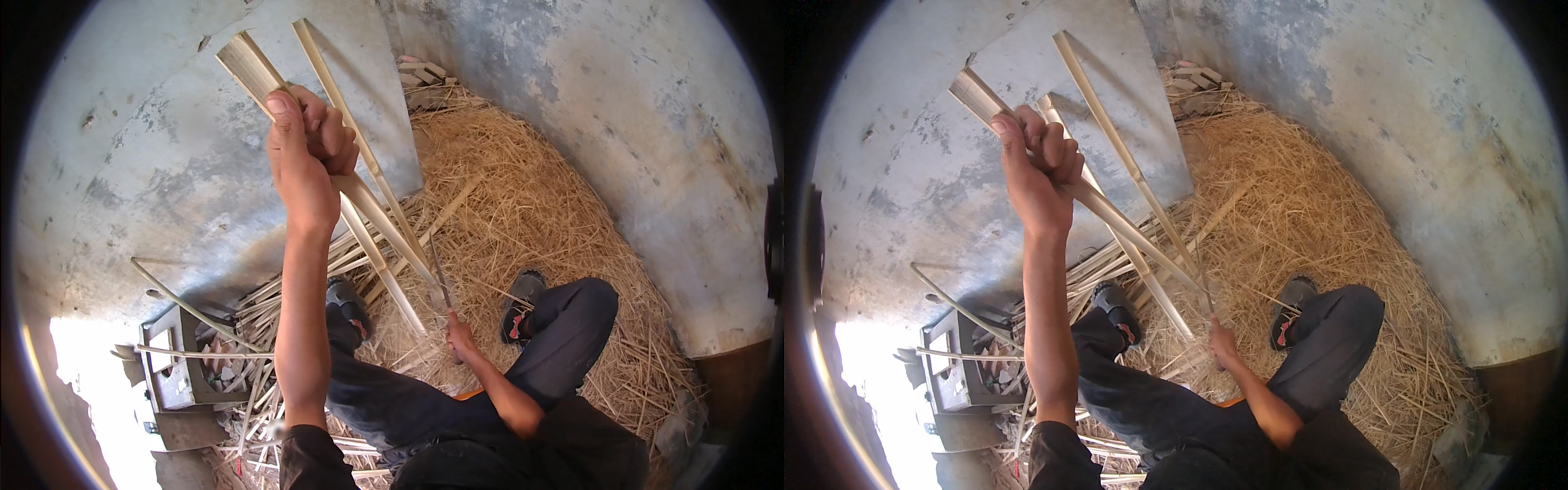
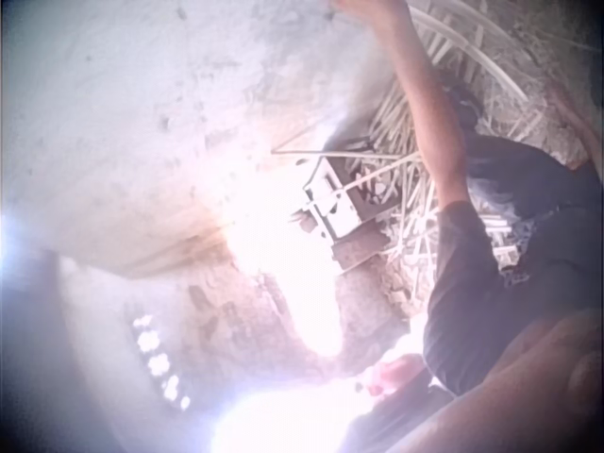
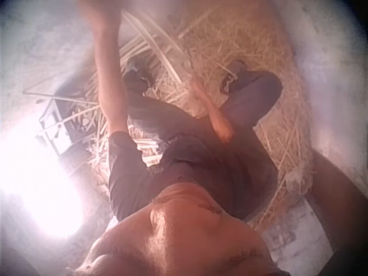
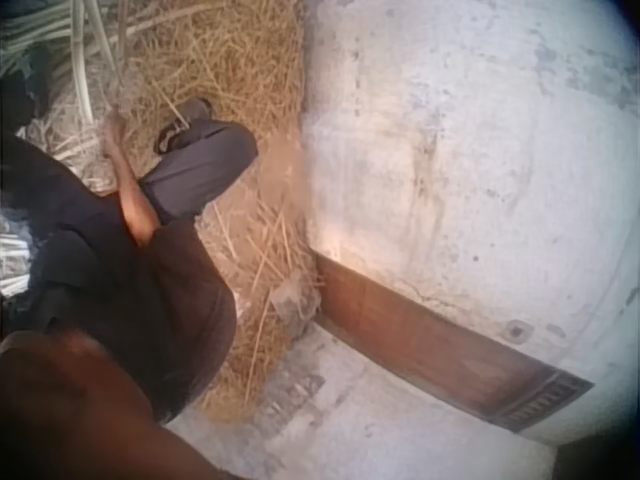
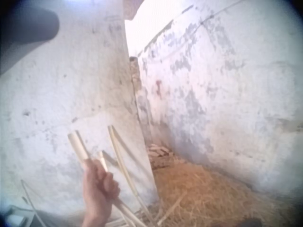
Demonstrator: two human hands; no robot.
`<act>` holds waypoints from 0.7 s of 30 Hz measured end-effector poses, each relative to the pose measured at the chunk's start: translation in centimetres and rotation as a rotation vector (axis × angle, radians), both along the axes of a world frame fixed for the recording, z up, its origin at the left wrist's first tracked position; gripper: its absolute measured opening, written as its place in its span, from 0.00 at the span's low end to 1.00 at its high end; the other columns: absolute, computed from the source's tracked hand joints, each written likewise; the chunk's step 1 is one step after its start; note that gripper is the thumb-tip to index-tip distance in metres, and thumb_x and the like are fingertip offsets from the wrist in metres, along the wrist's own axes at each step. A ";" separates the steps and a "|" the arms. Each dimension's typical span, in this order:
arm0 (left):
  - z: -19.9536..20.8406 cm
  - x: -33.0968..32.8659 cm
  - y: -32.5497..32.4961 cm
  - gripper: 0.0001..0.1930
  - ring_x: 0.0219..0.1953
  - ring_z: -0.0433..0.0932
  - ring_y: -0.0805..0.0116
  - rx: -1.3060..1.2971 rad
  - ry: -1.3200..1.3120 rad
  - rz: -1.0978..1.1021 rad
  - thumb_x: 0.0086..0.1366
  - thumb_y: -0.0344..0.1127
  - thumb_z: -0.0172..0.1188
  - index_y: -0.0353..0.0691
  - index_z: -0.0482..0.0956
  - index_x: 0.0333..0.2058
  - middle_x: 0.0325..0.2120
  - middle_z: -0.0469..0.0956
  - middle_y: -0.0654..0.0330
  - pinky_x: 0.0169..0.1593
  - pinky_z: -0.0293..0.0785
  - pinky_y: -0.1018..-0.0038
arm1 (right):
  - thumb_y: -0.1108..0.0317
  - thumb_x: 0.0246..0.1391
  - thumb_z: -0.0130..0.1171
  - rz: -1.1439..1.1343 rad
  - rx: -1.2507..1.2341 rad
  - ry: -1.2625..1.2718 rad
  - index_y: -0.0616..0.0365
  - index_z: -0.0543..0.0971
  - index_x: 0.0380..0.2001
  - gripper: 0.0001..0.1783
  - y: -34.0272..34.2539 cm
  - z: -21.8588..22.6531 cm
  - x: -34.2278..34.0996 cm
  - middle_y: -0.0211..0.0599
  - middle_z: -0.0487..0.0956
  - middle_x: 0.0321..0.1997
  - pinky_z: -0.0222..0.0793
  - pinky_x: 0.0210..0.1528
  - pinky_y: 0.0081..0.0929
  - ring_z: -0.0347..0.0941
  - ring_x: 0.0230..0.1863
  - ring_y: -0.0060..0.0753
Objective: The person sits on a straw-covered floor and uses a blue utility knife to split a long bamboo pole into thin strips. They hold the pole against their leg and carefully shave off layers, creating fine strands. Later, they use a large knife to split a thicker bamboo section.
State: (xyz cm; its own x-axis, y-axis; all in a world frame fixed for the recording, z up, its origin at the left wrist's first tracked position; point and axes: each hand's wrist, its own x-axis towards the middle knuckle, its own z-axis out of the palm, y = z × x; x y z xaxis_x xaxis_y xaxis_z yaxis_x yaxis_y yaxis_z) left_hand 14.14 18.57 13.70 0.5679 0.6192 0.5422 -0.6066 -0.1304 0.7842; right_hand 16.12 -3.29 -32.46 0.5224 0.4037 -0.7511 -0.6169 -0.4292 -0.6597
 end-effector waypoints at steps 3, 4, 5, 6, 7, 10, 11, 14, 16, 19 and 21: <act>0.2 -0.1 0.2 0.29 0.19 0.43 0.79 -0.002 0.010 0.035 0.78 0.69 0.42 0.50 0.58 0.29 0.17 0.48 0.73 0.23 0.41 0.75 | 0.34 0.71 0.49 0.049 0.177 -0.084 0.52 0.69 0.22 0.34 1.1 1.9 0.0 0.23 0.60 0.13 0.54 0.14 0.25 0.57 0.11 0.21; 0.1 -0.1 0.2 0.29 0.19 0.43 0.79 -0.006 0.014 0.050 0.78 0.69 0.42 0.50 0.58 0.29 0.17 0.48 0.73 0.23 0.41 0.75 | 0.35 0.72 0.49 0.069 0.244 -0.119 0.52 0.69 0.22 0.34 1.4 3.2 0.3 0.22 0.60 0.14 0.54 0.14 0.25 0.57 0.11 0.21; 0.0 -0.1 0.3 0.29 0.19 0.43 0.79 0.007 0.011 0.040 0.78 0.69 0.42 0.50 0.58 0.29 0.17 0.48 0.73 0.23 0.41 0.75 | 0.35 0.72 0.49 0.047 0.324 -0.121 0.52 0.69 0.22 0.34 1.6 4.3 0.5 0.22 0.60 0.14 0.54 0.14 0.25 0.57 0.12 0.20; 0.0 -0.2 0.5 0.29 0.19 0.43 0.79 0.021 0.010 0.031 0.78 0.68 0.42 0.50 0.58 0.29 0.17 0.48 0.73 0.23 0.41 0.74 | 0.35 0.72 0.48 0.025 0.404 -0.123 0.52 0.69 0.22 0.34 2.0 5.3 0.7 0.22 0.61 0.14 0.53 0.14 0.25 0.57 0.12 0.20; -0.1 -0.1 0.5 0.29 0.19 0.43 0.79 0.034 0.008 0.019 0.78 0.68 0.42 0.50 0.58 0.29 0.17 0.48 0.73 0.23 0.41 0.74 | 0.35 0.73 0.48 0.000 0.483 -0.125 0.52 0.68 0.21 0.34 2.2 6.3 0.8 0.22 0.61 0.14 0.53 0.14 0.25 0.57 0.12 0.20; 0.0 -0.1 0.2 0.29 0.19 0.43 0.79 0.027 0.008 -0.011 0.78 0.68 0.42 0.50 0.58 0.29 0.17 0.47 0.73 0.23 0.41 0.75 | 0.34 0.73 0.47 -0.045 0.542 -0.156 0.51 0.68 0.21 0.34 2.5 8.0 0.7 0.22 0.61 0.15 0.52 0.14 0.25 0.57 0.13 0.19; 0.0 -0.1 0.1 0.29 0.19 0.43 0.79 0.018 0.007 -0.039 0.78 0.68 0.42 0.50 0.58 0.29 0.17 0.47 0.73 0.23 0.41 0.75 | 0.34 0.72 0.48 -0.009 0.474 -0.159 0.51 0.68 0.21 0.34 2.3 7.2 0.5 0.22 0.61 0.15 0.52 0.14 0.25 0.57 0.13 0.19; 0.0 0.0 -0.1 0.29 0.19 0.43 0.79 -0.002 0.001 -0.084 0.78 0.69 0.42 0.50 0.58 0.29 0.17 0.47 0.73 0.22 0.41 0.75 | 0.32 0.70 0.50 0.038 0.221 -0.076 0.50 0.68 0.22 0.35 0.9 2.2 0.1 0.21 0.61 0.14 0.52 0.14 0.25 0.57 0.13 0.19; 0.2 -0.3 -0.1 0.29 0.19 0.43 0.79 -0.007 0.004 -0.057 0.78 0.69 0.42 0.50 0.57 0.29 0.17 0.47 0.73 0.22 0.41 0.75 | 0.31 0.69 0.51 -0.009 -0.010 0.113 0.50 0.68 0.22 0.35 -0.3 -1.2 0.1 0.21 0.61 0.14 0.52 0.14 0.26 0.57 0.13 0.19; 0.3 -0.5 -0.1 0.29 0.19 0.43 0.79 -0.006 0.012 -0.037 0.77 0.70 0.42 0.51 0.57 0.29 0.17 0.46 0.73 0.22 0.41 0.75 | 0.30 0.67 0.53 -0.034 0.020 0.128 0.49 0.68 0.22 0.35 -1.0 -2.1 -0.4 0.20 0.61 0.14 0.51 0.14 0.25 0.56 0.12 0.19; 0.0 -0.4 0.1 0.30 0.19 0.43 0.79 -0.014 0.015 0.019 0.77 0.70 0.42 0.50 0.57 0.29 0.17 0.47 0.73 0.22 0.41 0.75 | 0.32 0.69 0.52 -0.010 0.139 0.081 0.49 0.68 0.22 0.34 0.0 0.5 0.2 0.20 0.61 0.15 0.52 0.14 0.24 0.57 0.12 0.19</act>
